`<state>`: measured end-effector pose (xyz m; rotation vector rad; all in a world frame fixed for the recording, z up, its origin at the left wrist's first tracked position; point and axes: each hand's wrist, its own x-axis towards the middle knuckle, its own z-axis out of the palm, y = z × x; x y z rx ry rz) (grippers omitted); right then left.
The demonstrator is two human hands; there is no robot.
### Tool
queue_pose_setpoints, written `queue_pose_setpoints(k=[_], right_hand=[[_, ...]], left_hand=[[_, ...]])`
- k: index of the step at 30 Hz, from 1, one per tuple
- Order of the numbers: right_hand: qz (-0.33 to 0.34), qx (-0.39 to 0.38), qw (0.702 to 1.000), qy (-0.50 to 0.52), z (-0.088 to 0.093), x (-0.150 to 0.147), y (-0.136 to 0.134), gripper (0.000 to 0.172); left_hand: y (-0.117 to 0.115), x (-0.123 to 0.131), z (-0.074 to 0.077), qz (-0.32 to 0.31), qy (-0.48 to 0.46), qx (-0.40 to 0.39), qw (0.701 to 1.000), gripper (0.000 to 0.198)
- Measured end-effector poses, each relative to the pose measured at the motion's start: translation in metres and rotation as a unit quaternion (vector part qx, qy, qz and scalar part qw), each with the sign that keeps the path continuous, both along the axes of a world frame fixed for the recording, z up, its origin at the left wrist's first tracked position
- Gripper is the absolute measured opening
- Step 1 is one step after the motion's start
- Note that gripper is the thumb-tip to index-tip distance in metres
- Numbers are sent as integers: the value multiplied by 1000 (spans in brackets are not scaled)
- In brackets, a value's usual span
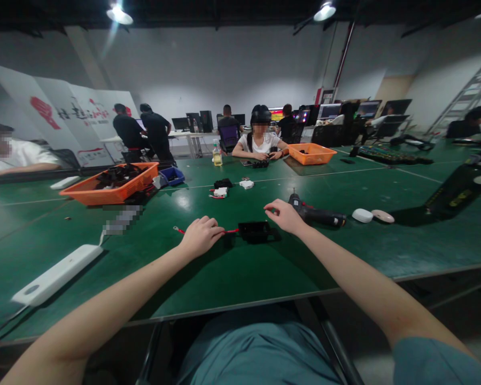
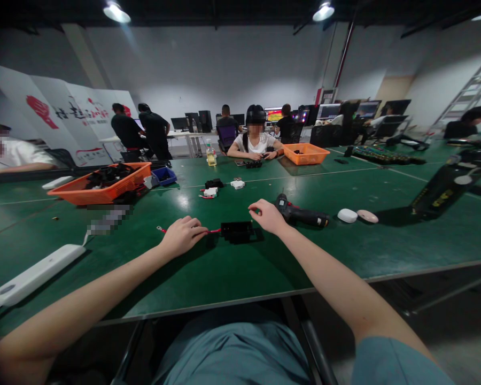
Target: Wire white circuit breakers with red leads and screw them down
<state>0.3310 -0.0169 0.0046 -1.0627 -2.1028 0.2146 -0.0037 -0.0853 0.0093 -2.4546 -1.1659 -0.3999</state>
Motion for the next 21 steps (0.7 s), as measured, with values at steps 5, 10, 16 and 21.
queue_pose_setpoints(k=[5, 10, 16, 21], right_hand=[[23, 17, 1000, 11, 4, -5, -7, 19], [58, 50, 997, 32, 17, -25, -28, 20], [100, 39, 994, 21, 21, -47, -48, 24], [115, 16, 993, -1, 18, -47, -48, 13]], left_hand=[[0, 0, 0, 2, -4, -3, 1000, 34], [1, 0, -3, 4, -8, -5, 1000, 32], [-1, 2, -5, 0, 4, 11, 1000, 29], [-7, 5, -4, -4, -5, 7, 1000, 31]])
